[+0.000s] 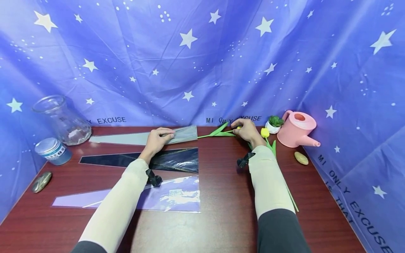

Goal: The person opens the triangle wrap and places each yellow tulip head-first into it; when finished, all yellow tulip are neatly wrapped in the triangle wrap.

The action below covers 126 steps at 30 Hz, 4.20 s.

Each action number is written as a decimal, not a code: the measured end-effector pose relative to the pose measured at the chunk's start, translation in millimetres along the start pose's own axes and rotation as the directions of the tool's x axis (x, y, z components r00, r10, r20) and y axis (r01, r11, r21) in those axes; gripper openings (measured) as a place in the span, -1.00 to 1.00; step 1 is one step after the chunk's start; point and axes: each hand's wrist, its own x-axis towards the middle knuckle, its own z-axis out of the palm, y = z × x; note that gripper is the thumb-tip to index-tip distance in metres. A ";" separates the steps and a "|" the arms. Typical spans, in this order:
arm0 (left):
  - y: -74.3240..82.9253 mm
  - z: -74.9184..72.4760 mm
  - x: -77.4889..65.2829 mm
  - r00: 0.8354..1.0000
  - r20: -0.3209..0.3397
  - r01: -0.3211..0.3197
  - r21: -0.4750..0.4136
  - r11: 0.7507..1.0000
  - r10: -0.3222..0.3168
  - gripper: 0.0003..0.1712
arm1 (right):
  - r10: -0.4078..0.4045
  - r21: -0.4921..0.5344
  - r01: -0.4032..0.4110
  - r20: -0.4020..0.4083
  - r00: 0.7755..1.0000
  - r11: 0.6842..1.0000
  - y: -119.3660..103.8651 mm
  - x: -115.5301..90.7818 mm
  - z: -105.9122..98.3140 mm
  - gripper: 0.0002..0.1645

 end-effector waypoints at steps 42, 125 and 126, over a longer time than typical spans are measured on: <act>8.6 -2.5 -1.7 1.000 0.014 0.006 0.060 0.998 -0.006 -0.80 | -0.165 -0.005 0.166 -0.147 0.975 0.986 -35.1 -7.4 49.9 -0.85; 19.0 2.5 3.1 0.994 -0.034 -0.097 0.088 0.991 0.101 -0.80 | -0.097 0.571 0.021 0.103 0.990 0.821 -69.3 12.5 112.1 -0.62; 19.0 2.8 3.1 0.994 -0.031 -0.100 0.087 0.991 0.103 -0.80 | -0.091 0.583 0.008 0.112 0.990 0.813 -70.1 13.8 113.1 -0.62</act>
